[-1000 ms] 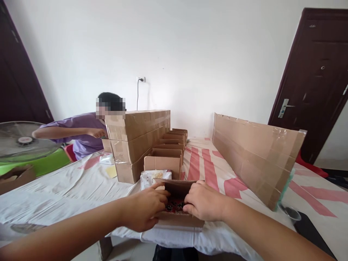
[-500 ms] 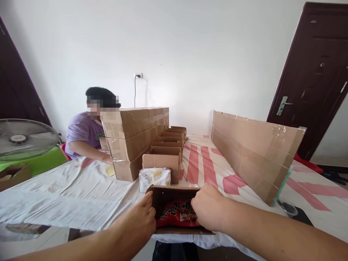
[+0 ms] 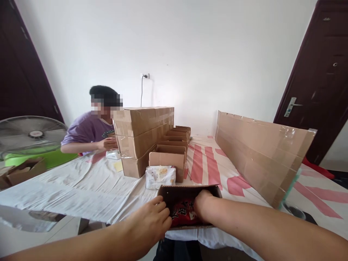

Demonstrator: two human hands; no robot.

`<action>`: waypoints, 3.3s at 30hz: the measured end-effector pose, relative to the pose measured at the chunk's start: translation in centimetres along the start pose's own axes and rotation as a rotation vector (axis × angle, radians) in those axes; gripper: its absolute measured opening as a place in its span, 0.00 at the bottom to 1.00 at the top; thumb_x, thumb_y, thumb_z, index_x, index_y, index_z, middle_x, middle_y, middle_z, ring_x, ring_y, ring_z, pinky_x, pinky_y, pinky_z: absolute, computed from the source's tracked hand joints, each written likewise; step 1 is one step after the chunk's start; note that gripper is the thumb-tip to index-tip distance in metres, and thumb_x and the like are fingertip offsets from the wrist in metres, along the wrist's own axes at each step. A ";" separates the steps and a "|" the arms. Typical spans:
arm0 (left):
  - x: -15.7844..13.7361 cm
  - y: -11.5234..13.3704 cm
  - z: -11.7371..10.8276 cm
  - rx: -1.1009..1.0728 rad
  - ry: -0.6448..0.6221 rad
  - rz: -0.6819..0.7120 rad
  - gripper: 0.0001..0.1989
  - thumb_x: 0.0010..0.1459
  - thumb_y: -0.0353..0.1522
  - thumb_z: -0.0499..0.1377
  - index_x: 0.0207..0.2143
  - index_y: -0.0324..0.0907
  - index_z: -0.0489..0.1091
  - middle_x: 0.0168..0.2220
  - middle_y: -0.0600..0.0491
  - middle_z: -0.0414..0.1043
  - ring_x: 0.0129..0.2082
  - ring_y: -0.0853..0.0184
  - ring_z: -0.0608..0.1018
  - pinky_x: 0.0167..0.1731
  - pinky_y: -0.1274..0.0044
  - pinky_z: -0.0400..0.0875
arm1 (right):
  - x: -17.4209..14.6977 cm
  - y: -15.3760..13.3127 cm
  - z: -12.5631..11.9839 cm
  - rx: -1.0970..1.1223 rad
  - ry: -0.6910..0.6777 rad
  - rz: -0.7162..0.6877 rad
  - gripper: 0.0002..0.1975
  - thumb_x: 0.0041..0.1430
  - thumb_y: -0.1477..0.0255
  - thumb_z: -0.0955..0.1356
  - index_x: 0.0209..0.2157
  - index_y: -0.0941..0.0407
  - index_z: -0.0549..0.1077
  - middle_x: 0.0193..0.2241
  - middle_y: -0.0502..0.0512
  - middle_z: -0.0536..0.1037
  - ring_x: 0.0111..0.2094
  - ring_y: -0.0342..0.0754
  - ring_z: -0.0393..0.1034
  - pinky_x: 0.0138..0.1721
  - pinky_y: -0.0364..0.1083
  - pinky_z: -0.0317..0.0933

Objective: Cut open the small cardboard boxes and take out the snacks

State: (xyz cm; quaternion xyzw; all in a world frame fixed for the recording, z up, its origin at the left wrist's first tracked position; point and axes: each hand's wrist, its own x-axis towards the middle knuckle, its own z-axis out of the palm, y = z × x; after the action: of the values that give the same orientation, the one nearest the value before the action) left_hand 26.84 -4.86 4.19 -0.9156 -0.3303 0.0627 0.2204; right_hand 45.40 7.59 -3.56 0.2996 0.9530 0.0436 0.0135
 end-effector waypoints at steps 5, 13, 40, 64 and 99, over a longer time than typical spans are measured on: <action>-0.2 -1.0 0.3 -0.062 0.066 0.010 0.02 0.57 0.28 0.55 0.34 0.42 0.66 0.29 0.51 0.74 0.26 0.63 0.73 0.32 0.69 0.64 | -1.0 -0.2 -3.6 -0.183 -0.123 0.044 0.14 0.33 0.81 0.75 0.26 0.54 0.77 0.28 0.58 0.82 0.33 0.59 0.79 0.36 0.51 0.71; -0.8 -3.5 0.8 -0.128 0.054 -0.062 0.01 0.59 0.30 0.55 0.33 0.42 0.65 0.29 0.52 0.75 0.26 0.63 0.75 0.32 0.70 0.66 | -0.3 -0.2 -12.0 -0.144 0.006 0.145 0.11 0.49 0.78 0.67 0.37 0.57 0.76 0.33 0.62 0.82 0.34 0.58 0.78 0.30 0.47 0.61; -1.4 -12.4 0.7 -0.467 0.105 -0.332 0.16 0.59 0.41 0.57 0.47 0.45 0.72 0.42 0.49 0.76 0.43 0.60 0.77 0.45 0.70 0.70 | 0.7 12.0 -13.3 0.884 0.913 0.628 0.10 0.49 0.78 0.62 0.31 0.59 0.74 0.25 0.52 0.76 0.25 0.44 0.68 0.28 0.41 0.61; 13.2 -26.0 9.7 -1.394 0.589 -0.872 0.16 0.51 0.33 0.67 0.42 0.38 0.71 0.37 0.52 0.77 0.35 0.66 0.79 0.41 0.67 0.73 | 10.8 16.8 -6.3 1.154 0.776 0.554 0.26 0.53 0.58 0.70 0.49 0.58 0.67 0.42 0.59 0.77 0.42 0.51 0.73 0.41 0.47 0.67; -1.5 -0.3 3.6 -0.896 0.435 -0.138 0.24 0.57 0.44 0.61 0.54 0.50 0.64 0.44 0.48 0.76 0.42 0.60 0.79 0.43 0.73 0.74 | -9.5 -4.0 2.2 1.439 0.561 0.058 0.30 0.48 0.54 0.74 0.51 0.54 0.74 0.50 0.63 0.77 0.53 0.62 0.71 0.56 0.57 0.62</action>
State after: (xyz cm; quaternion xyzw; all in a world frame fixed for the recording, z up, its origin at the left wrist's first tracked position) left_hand 24.56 -4.35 1.07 -0.8880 -0.3311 -0.2926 -0.1271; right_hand 51.02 -0.92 -6.14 0.2372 0.7063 -0.5118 -0.4278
